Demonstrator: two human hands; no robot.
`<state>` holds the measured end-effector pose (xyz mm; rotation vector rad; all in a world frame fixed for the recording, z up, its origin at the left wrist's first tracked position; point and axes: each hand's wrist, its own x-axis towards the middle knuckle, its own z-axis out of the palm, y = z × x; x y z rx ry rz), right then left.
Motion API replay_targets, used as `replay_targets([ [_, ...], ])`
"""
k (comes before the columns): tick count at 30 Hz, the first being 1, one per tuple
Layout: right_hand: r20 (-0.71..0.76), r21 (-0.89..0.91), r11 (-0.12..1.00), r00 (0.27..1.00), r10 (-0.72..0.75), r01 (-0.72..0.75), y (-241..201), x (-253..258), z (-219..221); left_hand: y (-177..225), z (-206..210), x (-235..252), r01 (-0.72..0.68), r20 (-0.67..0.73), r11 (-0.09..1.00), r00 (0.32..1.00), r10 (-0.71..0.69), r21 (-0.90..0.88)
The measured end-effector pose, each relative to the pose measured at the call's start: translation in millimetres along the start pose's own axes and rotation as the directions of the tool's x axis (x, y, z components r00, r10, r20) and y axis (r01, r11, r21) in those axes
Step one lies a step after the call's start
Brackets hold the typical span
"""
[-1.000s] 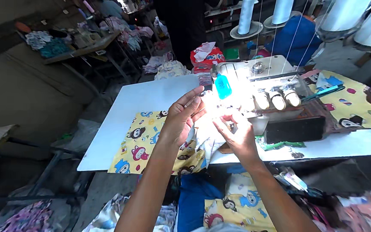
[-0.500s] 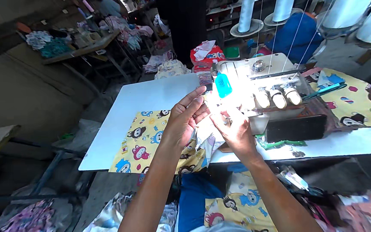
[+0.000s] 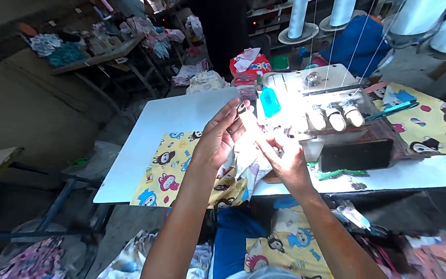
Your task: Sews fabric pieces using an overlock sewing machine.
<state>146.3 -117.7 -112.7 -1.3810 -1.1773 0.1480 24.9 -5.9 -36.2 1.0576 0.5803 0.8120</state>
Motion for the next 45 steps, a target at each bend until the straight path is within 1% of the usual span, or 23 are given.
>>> replay_targets([
  [4, -0.013, 0.042, 0.999, 1.000, 0.000, 0.000, 1.1, 2.8, 3.6, 11.3, 6.2, -13.7, -0.015, -0.007, 1.000, 1.000, 0.016, 0.013],
  [9, -0.016, 0.098, 0.993, 0.998, 0.063, -0.061, 10.9, -2.1, 3.3, 14.2, 4.1, -18.7, 0.007, 0.052, 1.000, 0.999, -0.007, -0.004],
  [13, -0.033, 0.112, 0.991, 0.996, 0.082, -0.078, 20.7, -6.6, -0.5, 12.8, 4.3, -11.7, -0.020, 0.003, 1.000, 1.000, 0.020, -0.006],
  [15, -0.044, 0.120, 0.989, 0.995, 0.090, -0.085, 22.9, -7.5, -2.1, 12.4, 5.1, -9.0, -0.014, -0.028, 1.000, 1.000, 0.013, -0.023],
  [18, -0.054, 0.138, 0.985, 0.992, 0.111, -0.103, 24.8, -8.4, -2.8, 12.1, 4.8, -8.3, -0.017, -0.030, 0.999, 0.999, 0.016, -0.027],
  [21, -0.073, 0.137, 0.985, 0.990, 0.120, -0.109, 23.7, -8.9, -2.4, 11.8, 5.9, -14.0, -0.037, -0.019, 0.999, 0.999, 0.037, 0.011],
  [23, -0.043, 0.108, 0.990, 0.994, 0.098, -0.093, 15.5, -9.3, -7.2, 11.4, 8.2, -26.5, -0.084, 0.022, 0.994, 0.996, 0.083, 0.076],
  [24, -0.020, 0.088, 0.993, 0.996, 0.086, -0.084, 8.3, -10.4, -11.4, 10.7, 10.1, -37.1, -0.127, 0.065, 0.982, 0.991, 0.119, 0.143],
  [26, 0.042, 0.082, 0.995, 0.997, 0.057, -0.061, -9.6, -16.3, -23.9, 7.4, 12.7, -57.3, -0.239, 0.194, 0.922, 0.963, 0.186, 0.303],
  [28, 0.074, 0.081, 0.997, 0.997, 0.015, -0.021, -25.9, -25.6, -36.9, 0.1, 11.7, -69.7, -0.316, 0.294, 0.846, 0.935, 0.200, 0.429],
  [30, 0.079, 0.101, 0.995, 0.997, 0.008, -0.016, -33.3, -33.6, -44.5, -14.4, 6.8, -72.1, -0.331, 0.330, 0.811, 0.927, 0.182, 0.482],
  [31, 0.074, 0.119, 0.993, 0.997, 0.000, -0.009, -31.9, -37.1, -45.2, -23.8, 4.1, -70.9, -0.305, 0.322, 0.819, 0.934, 0.157, 0.486],
  [33, 0.065, 0.165, 0.986, 0.998, 0.024, -0.034, -27.1, -42.8, -43.8, -43.4, -0.1, -66.1, -0.214, 0.264, 0.867, 0.959, 0.100, 0.450],
  [35, 0.073, 0.184, 0.978, 0.994, 0.084, -0.097, -24.5, -45.7, -43.3, -55.2, -1.5, -62.5, -0.160, 0.260, 0.924, 0.963, 0.069, 0.348],
  [37, 0.072, 0.173, 0.976, 0.990, 0.118, -0.129, -23.1, -46.6, -44.0, -58.6, -2.4, -60.6, -0.155, 0.355, 0.964, 0.932, 0.070, 0.217],
  [40, 0.061, 0.129, 0.983, 0.991, 0.121, -0.129, -20.8, -45.0, -44.7, -60.8, -11.1, -57.5, -0.189, 0.502, 0.971, 0.860, 0.092, 0.145],
  [43, 0.068, 0.129, 0.986, 0.993, 0.095, -0.103, -17.5, -42.1, -43.8, -60.2, -15.6, -57.5, -0.204, 0.556, 0.969, 0.826, 0.092, 0.142],
  [45, 0.082, 0.162, 0.981, 0.992, 0.094, -0.106, -16.4, -41.7, -42.9, -58.7, -15.9, -59.9, -0.214, 0.557, 0.963, 0.826, 0.087, 0.166],
])
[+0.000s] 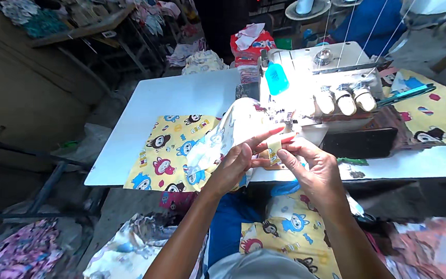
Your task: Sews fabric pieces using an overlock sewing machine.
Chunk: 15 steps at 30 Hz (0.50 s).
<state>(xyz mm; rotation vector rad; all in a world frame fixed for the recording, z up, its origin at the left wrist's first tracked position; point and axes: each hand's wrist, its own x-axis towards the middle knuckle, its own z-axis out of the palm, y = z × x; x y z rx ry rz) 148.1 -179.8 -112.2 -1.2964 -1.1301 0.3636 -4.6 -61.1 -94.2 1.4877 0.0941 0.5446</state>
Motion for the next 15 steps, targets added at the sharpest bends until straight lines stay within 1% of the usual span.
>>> replay_targets([
  [5, 0.067, 0.154, 0.984, 0.995, 0.080, -0.090, -1.7, -1.5, -1.8, 4.7, 0.2, -1.1, 0.011, 0.013, 0.993, 1.000, -0.012, 0.118],
  [6, 0.086, 0.168, 0.981, 0.993, 0.079, -0.093, -2.1, -2.2, -3.7, 7.5, -1.1, 0.1, 0.020, -0.021, 0.981, 1.000, -0.016, 0.191],
  [7, 0.104, 0.172, 0.981, 0.992, 0.074, -0.091, -2.6, -3.1, -5.5, 10.1, -3.8, 2.0, 0.032, -0.084, 0.953, 0.996, -0.007, 0.303],
  [8, 0.115, 0.165, 0.983, 0.991, 0.065, -0.084, -3.3, -4.5, -7.2, 10.5, -9.5, 5.4, 0.040, -0.151, 0.898, 0.988, 0.029, 0.438],
  [9, 0.121, 0.154, 0.985, 0.991, 0.057, -0.076, -4.2, -6.0, -9.0, 8.5, -18.0, 10.4, 0.055, -0.208, 0.819, 0.975, 0.079, 0.571],
  [11, 0.121, 0.134, 0.989, 0.991, 0.051, -0.067, -6.5, -6.1, -10.9, 2.5, -39.8, 23.4, 0.114, -0.266, 0.652, 0.954, 0.140, 0.750],
  [13, 0.142, 0.140, 0.987, 0.988, 0.055, -0.075, -10.8, -3.8, -12.3, 4.6, -57.5, 37.6, 0.158, -0.239, 0.524, 0.967, 0.089, 0.837],
  [15, 0.167, 0.156, 0.983, 0.983, 0.072, -0.099, -16.4, -2.6, -12.7, 15.2, -63.7, 50.6, 0.156, -0.152, 0.430, 0.987, -0.042, 0.889],
])
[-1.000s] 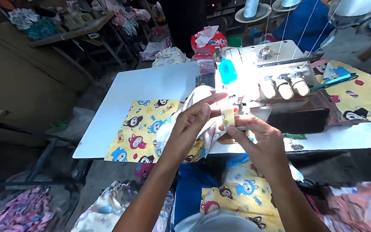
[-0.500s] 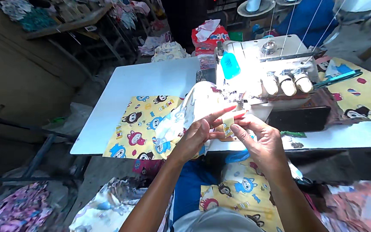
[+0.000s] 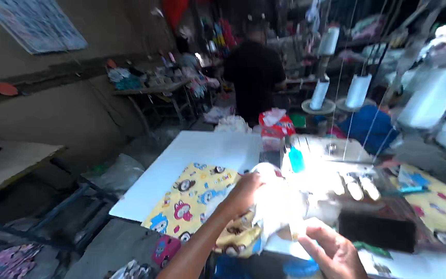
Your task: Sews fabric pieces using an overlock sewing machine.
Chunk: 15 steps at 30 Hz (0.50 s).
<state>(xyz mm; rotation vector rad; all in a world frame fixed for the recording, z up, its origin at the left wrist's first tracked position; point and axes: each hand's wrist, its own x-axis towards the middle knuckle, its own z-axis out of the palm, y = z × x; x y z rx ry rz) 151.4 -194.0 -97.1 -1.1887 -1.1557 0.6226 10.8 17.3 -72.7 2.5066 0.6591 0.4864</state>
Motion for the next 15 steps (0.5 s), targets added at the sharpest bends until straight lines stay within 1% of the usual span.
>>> replay_targets([
  [2, -0.001, -0.002, 1.000, 1.000, -0.003, 0.003, 0.9, 0.7, 0.7, 0.0, -5.7, 12.6, -0.066, 0.127, 0.996, 0.990, 0.058, 0.060],
  [4, 0.002, -0.020, 1.000, 1.000, -0.015, 0.015, 5.6, 0.9, 1.0, -6.2, -4.5, 21.3, -0.153, 0.201, 0.984, 0.971, 0.132, 0.092],
  [6, 0.012, -0.015, 1.000, 1.000, -0.022, 0.023, 11.9, 0.2, 0.9, -7.5, -3.2, 23.3, -0.223, 0.220, 0.966, 0.956, 0.192, 0.129],
  [9, -0.012, 0.008, 0.999, 0.999, 0.033, -0.033, 11.5, -2.8, 3.6, -8.8, -1.6, 16.6, -0.282, 0.244, 0.932, 0.943, 0.226, 0.227],
  [12, -0.035, 0.013, 1.000, 0.999, 0.025, -0.025, 12.4, -2.0, 3.1, 9.8, -11.3, 3.7, -0.287, 0.289, 0.898, 0.938, 0.193, 0.334],
  [13, -0.051, 0.012, 1.000, 0.999, 0.010, -0.009, 13.5, -1.4, 2.5, 19.8, -17.0, -2.2, -0.288, 0.332, 0.889, 0.928, 0.168, 0.356],
  [14, -0.071, 0.019, 1.000, 0.998, 0.000, 0.001, 14.0, -0.5, 2.0, 28.8, -21.3, -9.9, -0.315, 0.367, 0.882, 0.913, 0.180, 0.350],
  [15, -0.093, 0.031, 1.000, 0.996, 0.002, 0.001, 13.3, 1.3, 1.7, 36.3, -23.5, -19.7, -0.363, 0.390, 0.877, 0.892, 0.229, 0.315],
])
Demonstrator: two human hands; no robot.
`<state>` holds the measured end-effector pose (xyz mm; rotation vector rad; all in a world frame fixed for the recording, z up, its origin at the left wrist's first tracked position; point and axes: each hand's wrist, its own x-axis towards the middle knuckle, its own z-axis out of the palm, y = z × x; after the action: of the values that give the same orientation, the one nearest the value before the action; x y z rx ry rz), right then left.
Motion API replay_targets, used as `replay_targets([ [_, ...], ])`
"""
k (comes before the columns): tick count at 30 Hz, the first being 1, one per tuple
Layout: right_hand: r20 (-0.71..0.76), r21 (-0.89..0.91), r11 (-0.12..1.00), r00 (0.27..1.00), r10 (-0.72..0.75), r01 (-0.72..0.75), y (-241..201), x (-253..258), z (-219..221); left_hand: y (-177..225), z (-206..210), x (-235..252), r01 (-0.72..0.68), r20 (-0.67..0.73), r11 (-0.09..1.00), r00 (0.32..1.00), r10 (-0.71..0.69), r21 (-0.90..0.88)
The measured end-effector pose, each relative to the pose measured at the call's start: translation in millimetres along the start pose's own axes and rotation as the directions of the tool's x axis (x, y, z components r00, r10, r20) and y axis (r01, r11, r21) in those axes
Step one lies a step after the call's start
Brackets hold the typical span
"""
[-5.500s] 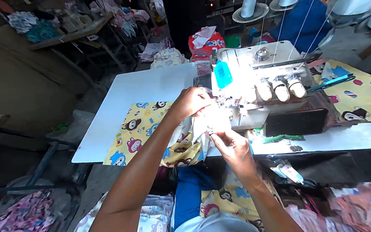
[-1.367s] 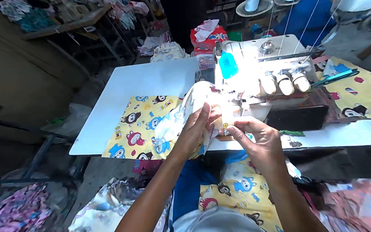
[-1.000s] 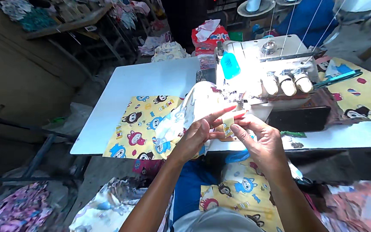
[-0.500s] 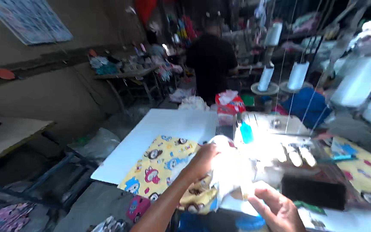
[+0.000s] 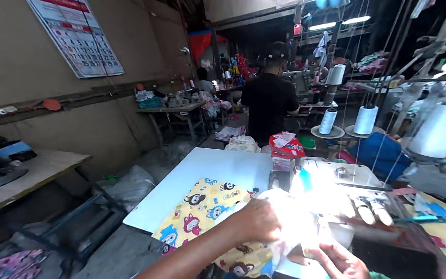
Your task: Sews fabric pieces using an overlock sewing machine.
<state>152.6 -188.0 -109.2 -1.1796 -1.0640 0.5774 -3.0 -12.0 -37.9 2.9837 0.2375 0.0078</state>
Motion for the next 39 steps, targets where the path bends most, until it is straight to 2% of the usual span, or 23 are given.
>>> replay_targets([
  [4, -0.085, 0.048, 0.999, 0.996, 0.023, -0.019, -11.2, 10.6, 11.9, 52.3, -12.1, -31.2, -0.181, 0.067, 0.954, 0.977, 0.203, -0.240],
  [6, 0.005, -0.001, 1.000, 1.000, -0.017, 0.017, -11.7, 9.9, 20.0, 63.9, -18.8, -40.9, -0.242, 0.078, 0.931, 0.959, 0.272, -0.273],
  [9, 0.302, -0.174, 0.959, 0.939, -0.165, 0.225, -5.2, 5.6, 19.5, 46.9, -29.9, -45.7, -0.146, 0.083, 0.970, 0.983, 0.165, -0.196],
  [12, 0.427, -0.288, 0.904, 0.887, -0.175, 0.317, -4.9, 4.9, 12.1, 5.9, -33.4, -41.5, -0.018, 0.169, 0.991, 0.985, 0.040, -0.130],
  [17, 0.491, -0.221, 0.922, 0.853, -0.178, 0.319, -13.0, 10.6, 3.7, 20.2, -39.7, -33.9, -0.140, 0.145, 0.944, 0.971, 0.190, -0.298],
  [21, 0.475, -0.260, 0.913, 0.865, -0.162, 0.314, -14.8, 10.7, 2.7, 5.7, -39.7, -25.4, -0.079, 0.157, 0.977, 0.981, 0.111, -0.200],
  [24, 0.461, -0.253, 0.911, 0.868, -0.183, 0.326, -11.1, 8.7, 3.6, 17.5, -39.8, -23.1, -0.161, 0.151, 0.934, 0.964, 0.218, -0.318],
  [26, 0.477, -0.232, 0.917, 0.859, -0.184, 0.325, -10.6, 7.3, 4.2, 27.8, -41.7, -22.9, -0.163, 0.177, 0.924, 0.956, 0.235, -0.347],
  [30, 0.480, -0.256, 0.896, 0.852, -0.208, 0.363, -4.6, 6.9, 2.8, 27.9, -39.4, -17.3, -0.071, 0.125, 0.968, 0.987, 0.104, -0.242],
  [32, 0.473, -0.268, 0.874, 0.846, -0.247, 0.406, -1.3, 4.3, 2.2, 32.6, -40.2, -12.3, -0.042, 0.167, 0.976, 0.983, 0.079, -0.211],
  [36, 0.458, -0.261, 0.882, 0.855, -0.244, 0.392, -8.5, 2.2, 1.4, 25.5, -22.9, -11.1, -0.196, 0.047, 0.971, 0.978, 0.204, -0.136],
  [39, 0.354, -0.230, 0.924, 0.911, -0.214, 0.306, -8.3, 0.4, 3.5, 22.4, -40.3, -16.3, -0.218, 0.005, 0.974, 0.976, 0.218, -0.069],
])
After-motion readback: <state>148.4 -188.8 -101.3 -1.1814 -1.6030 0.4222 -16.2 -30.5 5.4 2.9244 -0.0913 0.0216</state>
